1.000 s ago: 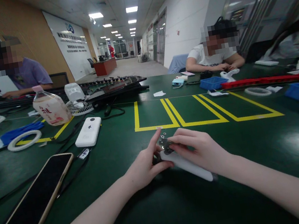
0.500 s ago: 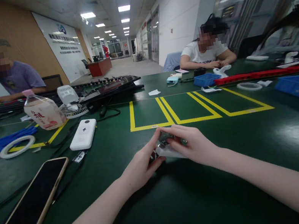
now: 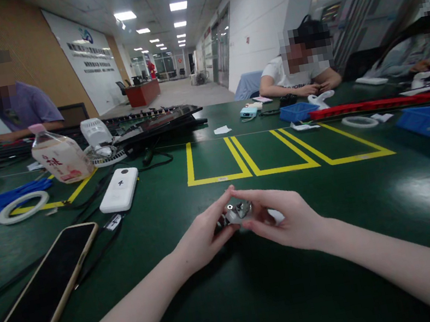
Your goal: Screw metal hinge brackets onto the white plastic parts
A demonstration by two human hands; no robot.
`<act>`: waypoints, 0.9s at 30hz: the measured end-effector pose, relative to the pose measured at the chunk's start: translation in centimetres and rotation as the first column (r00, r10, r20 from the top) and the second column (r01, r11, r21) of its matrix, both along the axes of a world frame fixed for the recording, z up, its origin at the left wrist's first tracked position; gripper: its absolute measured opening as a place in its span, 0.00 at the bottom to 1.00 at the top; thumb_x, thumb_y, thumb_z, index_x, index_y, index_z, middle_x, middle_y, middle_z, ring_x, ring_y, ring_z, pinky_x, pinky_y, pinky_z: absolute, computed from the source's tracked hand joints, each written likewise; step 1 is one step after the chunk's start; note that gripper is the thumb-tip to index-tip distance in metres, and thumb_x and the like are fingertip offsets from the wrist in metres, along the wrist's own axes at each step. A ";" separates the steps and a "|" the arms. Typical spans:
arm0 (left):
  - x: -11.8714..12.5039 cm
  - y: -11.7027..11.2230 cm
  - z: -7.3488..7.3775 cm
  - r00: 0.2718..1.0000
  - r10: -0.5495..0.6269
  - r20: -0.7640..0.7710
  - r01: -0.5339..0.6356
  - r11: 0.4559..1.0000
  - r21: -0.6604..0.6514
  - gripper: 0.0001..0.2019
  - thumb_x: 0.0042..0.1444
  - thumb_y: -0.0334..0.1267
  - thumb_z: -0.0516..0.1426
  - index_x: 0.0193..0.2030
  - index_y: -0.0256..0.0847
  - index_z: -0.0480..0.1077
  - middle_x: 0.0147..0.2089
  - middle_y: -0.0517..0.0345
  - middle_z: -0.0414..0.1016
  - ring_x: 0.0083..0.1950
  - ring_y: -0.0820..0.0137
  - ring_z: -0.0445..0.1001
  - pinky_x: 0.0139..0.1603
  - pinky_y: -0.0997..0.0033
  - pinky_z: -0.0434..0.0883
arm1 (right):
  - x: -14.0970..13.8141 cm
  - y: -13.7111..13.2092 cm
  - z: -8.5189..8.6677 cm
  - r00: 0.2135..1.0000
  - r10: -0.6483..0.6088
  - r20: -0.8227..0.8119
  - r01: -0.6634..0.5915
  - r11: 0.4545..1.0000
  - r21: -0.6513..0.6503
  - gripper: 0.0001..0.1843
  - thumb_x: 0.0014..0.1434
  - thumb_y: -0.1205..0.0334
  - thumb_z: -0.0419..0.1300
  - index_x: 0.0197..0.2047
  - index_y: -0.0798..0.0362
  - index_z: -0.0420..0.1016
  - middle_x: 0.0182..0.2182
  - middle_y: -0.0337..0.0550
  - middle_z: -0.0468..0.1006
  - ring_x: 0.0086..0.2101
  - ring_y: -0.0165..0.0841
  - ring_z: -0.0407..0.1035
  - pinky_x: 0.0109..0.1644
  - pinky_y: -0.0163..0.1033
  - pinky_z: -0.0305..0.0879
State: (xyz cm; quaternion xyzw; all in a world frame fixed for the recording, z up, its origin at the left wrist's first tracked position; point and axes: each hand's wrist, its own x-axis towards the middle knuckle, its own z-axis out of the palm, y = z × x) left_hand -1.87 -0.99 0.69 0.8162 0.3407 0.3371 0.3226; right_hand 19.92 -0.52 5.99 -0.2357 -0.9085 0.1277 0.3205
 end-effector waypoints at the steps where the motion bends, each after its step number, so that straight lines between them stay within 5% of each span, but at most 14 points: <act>1: 0.0 0.0 0.1 1.000 -0.001 0.000 0.001 1.000 -0.007 0.35 0.62 0.33 0.54 0.72 0.49 0.42 0.48 0.53 0.71 0.41 0.68 0.71 0.45 0.65 0.69 | 0.1 0.0 0.3 1.000 0.003 0.004 -0.003 0.996 0.094 0.22 0.66 0.61 0.56 0.61 0.54 0.63 0.28 0.37 0.72 0.24 0.27 0.64 0.29 0.33 0.61; 5: 0.1 -0.3 0.3 1.000 0.009 -0.003 -0.009 0.999 -0.046 0.34 0.63 0.34 0.54 0.72 0.49 0.44 0.49 0.54 0.72 0.43 0.67 0.71 0.46 0.64 0.69 | 1.0 0.8 1.7 0.997 -0.075 -0.009 0.074 0.948 0.309 0.15 0.65 0.63 0.55 0.53 0.55 0.70 0.25 0.37 0.71 0.23 0.27 0.61 0.30 0.35 0.57; 11: 0.0 -0.3 0.7 0.999 0.021 -0.032 -0.022 1.000 -0.018 0.25 0.63 0.36 0.54 0.66 0.42 0.57 0.52 0.49 0.71 0.47 0.64 0.71 0.49 0.62 0.68 | 1.9 2.5 1.5 0.989 -0.043 0.145 0.012 0.979 0.206 0.07 0.64 0.62 0.55 0.36 0.56 0.71 0.28 0.41 0.72 0.28 0.28 0.64 0.31 0.34 0.55; 16: 0.6 -0.6 1.0 0.998 0.056 -0.008 -0.056 0.998 -0.032 0.12 0.63 0.34 0.54 0.53 0.40 0.68 0.46 0.52 0.72 0.44 0.65 0.71 0.45 0.66 0.68 | 1.0 1.8 0.3 0.993 -0.088 0.073 0.080 0.991 0.105 0.09 0.64 0.63 0.56 0.31 0.56 0.66 0.25 0.38 0.68 0.25 0.26 0.61 0.29 0.31 0.54; 20: 1.3 -1.6 1.5 0.984 0.160 0.072 -0.145 0.972 -0.188 0.09 0.62 0.37 0.55 0.48 0.39 0.70 0.45 0.53 0.74 0.43 0.64 0.71 0.42 0.67 0.69 | 0.4 1.0 0.2 0.987 -0.153 0.055 0.149 0.987 0.065 0.12 0.65 0.62 0.55 0.29 0.55 0.65 0.23 0.37 0.67 0.23 0.26 0.60 0.28 0.32 0.54; 27: 1.7 -3.0 2.6 0.960 0.220 0.171 -0.113 0.868 -0.484 0.20 0.61 0.52 0.55 0.53 0.40 0.69 0.51 0.50 0.73 0.52 0.58 0.71 0.52 0.58 0.68 | -0.1 -0.4 -0.4 0.997 0.021 0.080 -0.040 0.970 0.238 0.15 0.68 0.64 0.54 0.27 0.55 0.62 0.23 0.35 0.68 0.22 0.24 0.58 0.30 0.34 0.53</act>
